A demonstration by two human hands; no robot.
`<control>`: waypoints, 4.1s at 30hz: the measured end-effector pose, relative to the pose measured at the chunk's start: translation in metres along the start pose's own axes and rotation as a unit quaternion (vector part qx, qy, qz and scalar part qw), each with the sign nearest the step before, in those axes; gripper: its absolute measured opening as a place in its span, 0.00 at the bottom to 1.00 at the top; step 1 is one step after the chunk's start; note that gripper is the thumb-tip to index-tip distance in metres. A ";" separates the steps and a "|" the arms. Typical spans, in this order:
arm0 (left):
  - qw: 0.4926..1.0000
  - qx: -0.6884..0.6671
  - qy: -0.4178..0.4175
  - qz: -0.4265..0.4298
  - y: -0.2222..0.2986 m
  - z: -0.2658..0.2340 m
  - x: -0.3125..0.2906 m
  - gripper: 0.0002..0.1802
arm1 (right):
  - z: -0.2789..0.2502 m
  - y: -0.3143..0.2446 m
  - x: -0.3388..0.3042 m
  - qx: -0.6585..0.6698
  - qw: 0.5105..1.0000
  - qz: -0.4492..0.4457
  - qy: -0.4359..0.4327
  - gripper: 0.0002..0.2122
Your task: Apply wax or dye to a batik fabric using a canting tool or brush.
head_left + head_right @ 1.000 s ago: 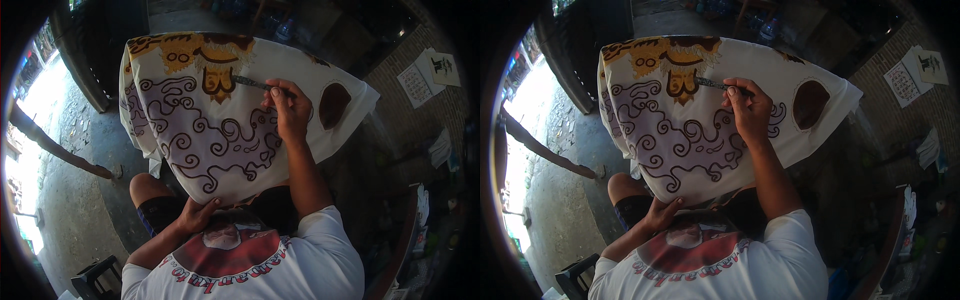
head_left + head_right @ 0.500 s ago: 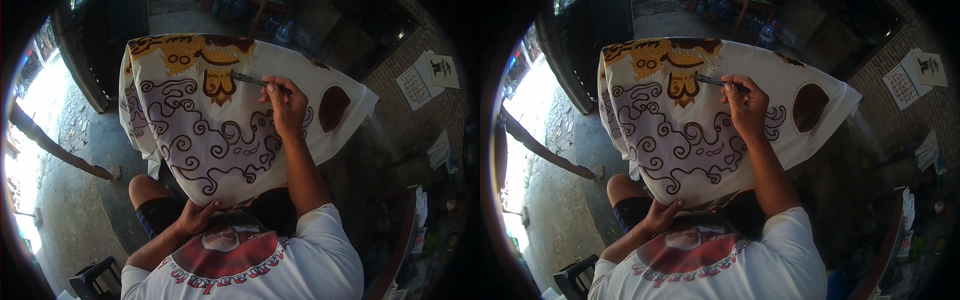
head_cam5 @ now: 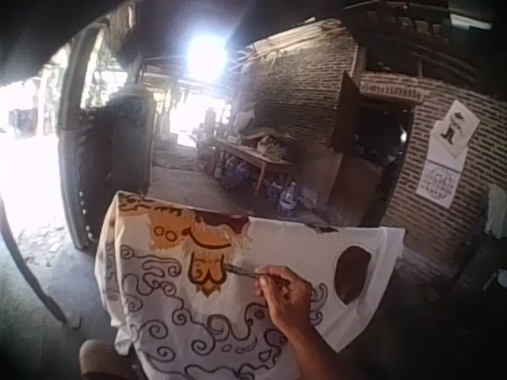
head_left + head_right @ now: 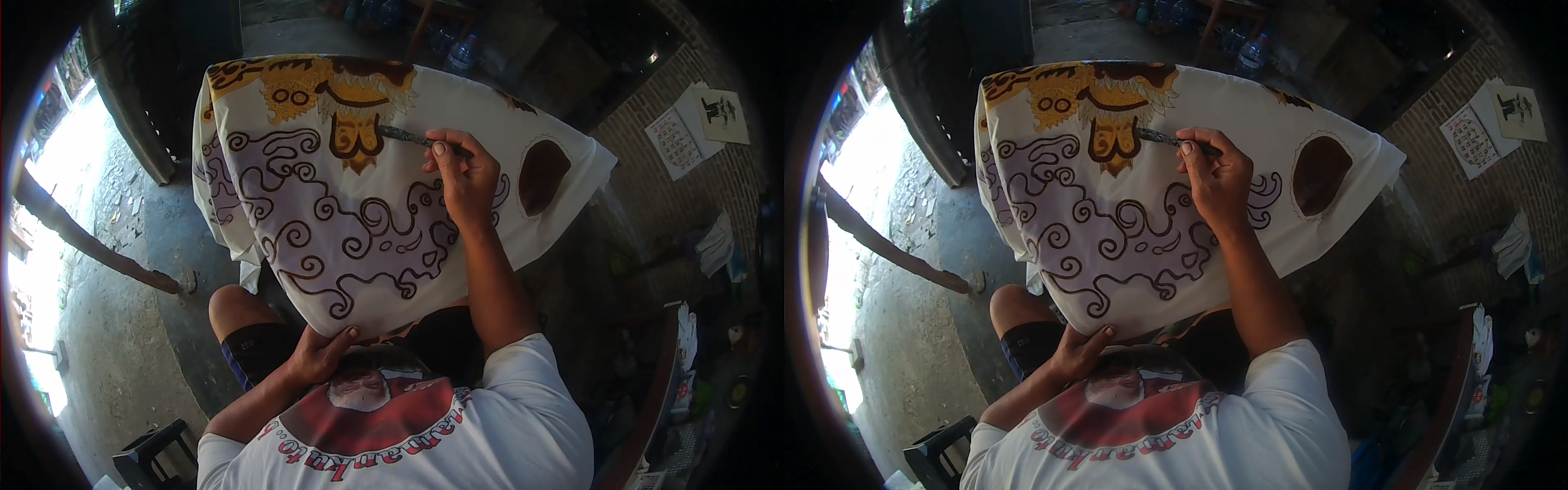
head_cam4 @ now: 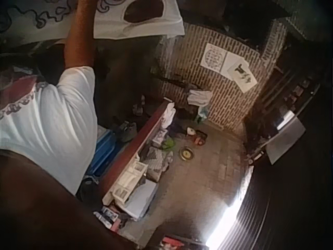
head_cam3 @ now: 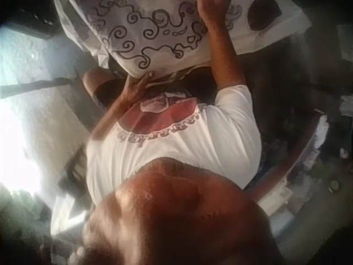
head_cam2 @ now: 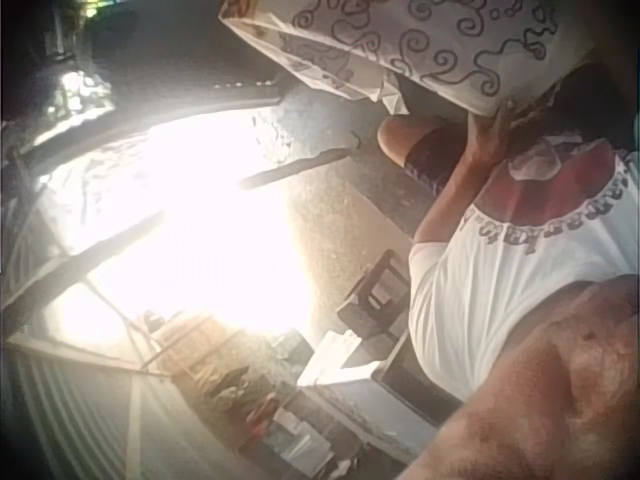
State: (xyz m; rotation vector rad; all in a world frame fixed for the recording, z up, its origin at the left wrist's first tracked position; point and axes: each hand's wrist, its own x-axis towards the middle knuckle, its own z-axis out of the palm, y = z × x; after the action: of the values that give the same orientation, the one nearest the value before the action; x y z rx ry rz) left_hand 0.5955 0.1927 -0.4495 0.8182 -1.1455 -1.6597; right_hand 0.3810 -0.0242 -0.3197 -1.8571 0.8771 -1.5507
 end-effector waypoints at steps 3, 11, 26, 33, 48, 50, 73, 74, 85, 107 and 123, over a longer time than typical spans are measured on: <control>1.000 0.003 -0.009 0.002 0.002 0.000 0.001 0.22 | -0.004 -0.001 -0.004 0.008 1.000 -0.004 0.006 0.08; 1.000 0.001 -0.005 0.001 -0.003 -0.002 -0.001 0.22 | -0.004 -0.004 0.001 0.035 0.999 -0.022 0.022 0.07; 1.000 0.004 -0.009 -0.009 0.001 -0.002 0.000 0.21 | 0.010 0.002 0.003 0.024 0.999 -0.025 -0.013 0.07; 1.000 -0.007 -0.004 -0.003 -0.001 -0.001 0.000 0.21 | 0.009 0.000 0.004 0.008 0.999 -0.037 -0.009 0.07; 1.000 0.000 -0.016 -0.008 -0.001 -0.003 -0.001 0.23 | 0.010 0.001 0.002 0.001 1.000 -0.028 -0.007 0.07; 1.000 -0.002 -0.014 -0.003 -0.001 -0.003 0.000 0.23 | 0.010 0.000 0.003 0.002 0.999 -0.036 0.001 0.07; 1.000 -0.012 -0.003 -0.002 -0.001 -0.001 -0.001 0.22 | 0.009 -0.003 0.002 -0.015 1.000 -0.027 -0.004 0.07; 1.000 0.001 -0.002 0.010 -0.002 -0.001 0.000 0.22 | 0.009 -0.003 0.002 -0.016 1.000 -0.027 -0.004 0.07; 1.000 -0.026 0.000 -0.002 0.000 0.000 -0.001 0.21 | 0.003 -0.003 0.000 0.002 0.999 -0.034 -0.002 0.08; 1.000 -0.013 -0.001 0.002 -0.001 0.000 0.000 0.21 | 0.005 -0.004 -0.008 -0.025 0.999 -0.012 -0.034 0.07; 1.000 0.019 -0.002 0.012 -0.002 -0.002 0.000 0.21 | 0.004 -0.007 -0.008 -0.039 0.998 -0.006 -0.042 0.08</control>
State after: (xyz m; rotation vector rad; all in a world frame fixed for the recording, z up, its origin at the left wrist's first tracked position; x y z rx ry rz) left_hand 0.5969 0.1923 -0.4517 0.8215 -1.1882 -1.6245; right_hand 0.3848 -0.0134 -0.3201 -1.9713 0.9001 -1.4523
